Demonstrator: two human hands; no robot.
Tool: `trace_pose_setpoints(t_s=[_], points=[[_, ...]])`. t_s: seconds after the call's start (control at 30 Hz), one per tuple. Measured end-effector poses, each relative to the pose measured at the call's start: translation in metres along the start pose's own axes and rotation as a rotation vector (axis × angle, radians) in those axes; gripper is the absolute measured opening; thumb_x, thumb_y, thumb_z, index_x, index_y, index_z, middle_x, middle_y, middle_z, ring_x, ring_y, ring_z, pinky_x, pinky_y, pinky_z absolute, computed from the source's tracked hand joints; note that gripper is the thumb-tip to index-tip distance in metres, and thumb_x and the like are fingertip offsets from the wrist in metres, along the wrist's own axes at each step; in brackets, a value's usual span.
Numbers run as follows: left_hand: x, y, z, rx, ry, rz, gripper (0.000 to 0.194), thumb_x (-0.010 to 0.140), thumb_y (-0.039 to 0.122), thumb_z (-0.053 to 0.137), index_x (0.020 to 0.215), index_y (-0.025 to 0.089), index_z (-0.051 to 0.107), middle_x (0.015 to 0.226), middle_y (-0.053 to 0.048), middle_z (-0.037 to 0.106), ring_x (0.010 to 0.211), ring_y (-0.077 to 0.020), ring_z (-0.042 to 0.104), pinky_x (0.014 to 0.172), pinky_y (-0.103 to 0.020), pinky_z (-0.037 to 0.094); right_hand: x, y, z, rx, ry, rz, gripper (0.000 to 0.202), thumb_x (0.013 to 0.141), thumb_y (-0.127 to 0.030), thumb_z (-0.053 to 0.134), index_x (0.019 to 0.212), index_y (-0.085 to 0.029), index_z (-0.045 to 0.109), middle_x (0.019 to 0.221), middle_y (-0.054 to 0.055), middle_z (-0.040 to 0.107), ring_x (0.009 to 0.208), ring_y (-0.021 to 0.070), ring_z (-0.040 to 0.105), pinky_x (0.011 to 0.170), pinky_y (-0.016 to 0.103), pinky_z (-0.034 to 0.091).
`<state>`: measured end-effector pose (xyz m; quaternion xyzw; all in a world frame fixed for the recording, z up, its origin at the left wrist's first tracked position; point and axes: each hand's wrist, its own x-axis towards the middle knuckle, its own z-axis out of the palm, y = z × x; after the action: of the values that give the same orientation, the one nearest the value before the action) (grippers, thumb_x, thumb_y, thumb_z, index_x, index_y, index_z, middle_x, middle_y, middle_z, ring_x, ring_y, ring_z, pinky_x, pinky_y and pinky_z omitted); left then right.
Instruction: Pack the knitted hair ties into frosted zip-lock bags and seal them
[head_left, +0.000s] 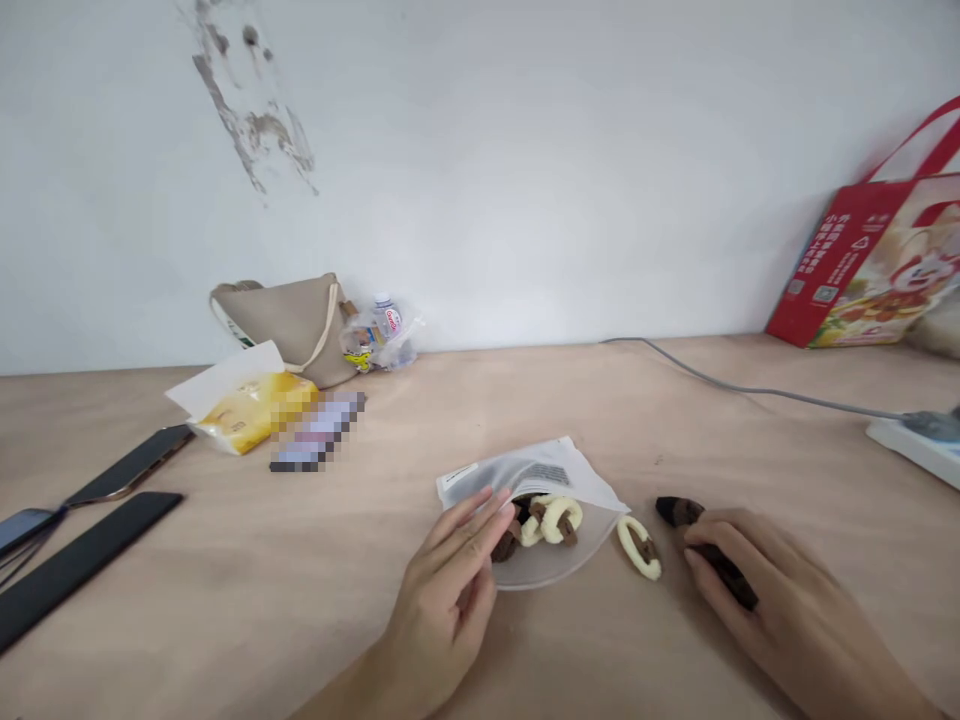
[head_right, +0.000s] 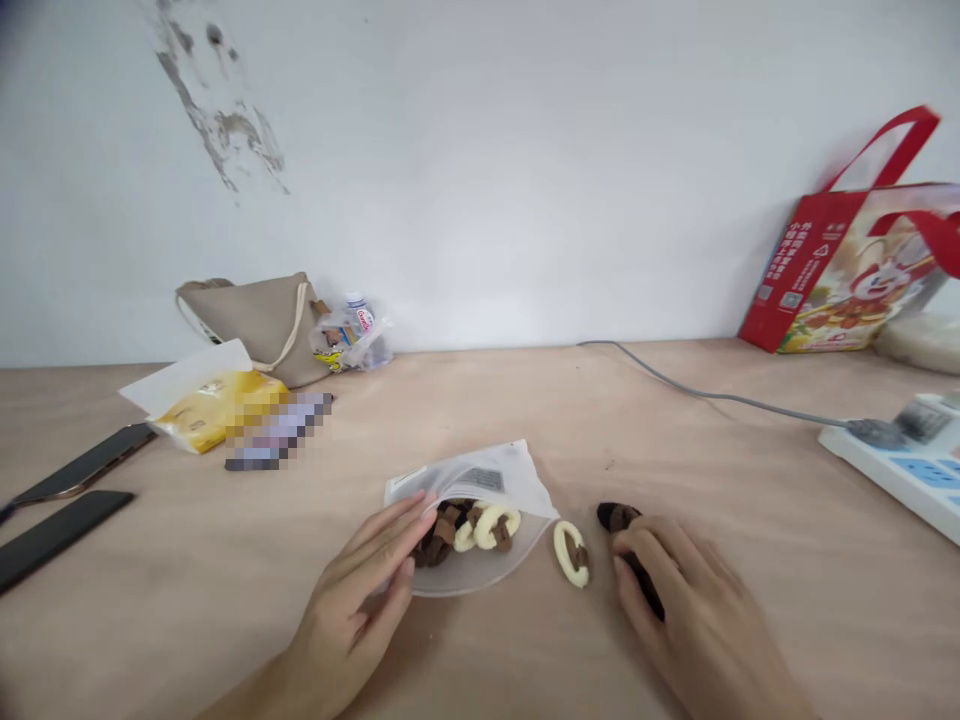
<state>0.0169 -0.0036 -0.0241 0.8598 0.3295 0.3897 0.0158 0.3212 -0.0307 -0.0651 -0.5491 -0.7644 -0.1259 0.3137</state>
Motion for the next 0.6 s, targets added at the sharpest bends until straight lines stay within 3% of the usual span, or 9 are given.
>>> trace_pose_setpoints(t_s=[0.23,0.37,0.47,0.6], points=[[0.011,0.002,-0.007,-0.034,0.055,-0.123,0.056,0.082,-0.001,0.042,0.131,0.026,0.051,0.127,-0.001,0.061,0.124,-0.0162,0.050,0.100,-0.031,0.047,0.007,-0.001,-0.003,0.007,0.065,-0.029,0.016,0.090,-0.030,0.047,0.094,-0.023,0.061,0.089,0.003,0.066,0.076,0.0206,0.063,0.068,0.035,0.047],[0.019,0.004,-0.012,-0.086,0.070,-0.241,0.054,0.081,0.001,0.042,0.127,0.027,0.056,0.127,0.000,0.061,0.121,-0.0164,0.053,0.100,-0.031,0.046,0.028,-0.017,-0.017,0.178,0.194,-0.280,0.017,0.085,-0.015,0.058,0.102,-0.018,0.058,0.095,0.006,0.066,0.089,0.0201,0.061,0.077,0.032,0.047],[0.024,0.004,-0.015,-0.122,0.067,-0.265,0.053,0.080,0.003,0.043,0.125,0.026,0.058,0.126,-0.001,0.062,0.119,-0.0174,0.056,0.099,-0.031,0.046,0.053,-0.045,-0.025,0.259,0.127,-0.529,0.022,0.086,-0.009,0.052,0.105,-0.017,0.059,0.104,0.008,0.067,0.098,0.0210,0.060,0.082,0.034,0.048],[0.027,0.003,-0.020,-0.132,0.067,-0.328,0.053,0.078,0.004,0.046,0.124,0.027,0.059,0.127,-0.001,0.061,0.118,-0.0199,0.056,0.099,-0.034,0.047,0.068,-0.062,-0.023,0.259,0.157,-0.555,0.028,0.089,-0.006,0.042,0.109,-0.017,0.059,0.106,0.008,0.068,0.096,0.0190,0.061,0.084,0.034,0.046]])
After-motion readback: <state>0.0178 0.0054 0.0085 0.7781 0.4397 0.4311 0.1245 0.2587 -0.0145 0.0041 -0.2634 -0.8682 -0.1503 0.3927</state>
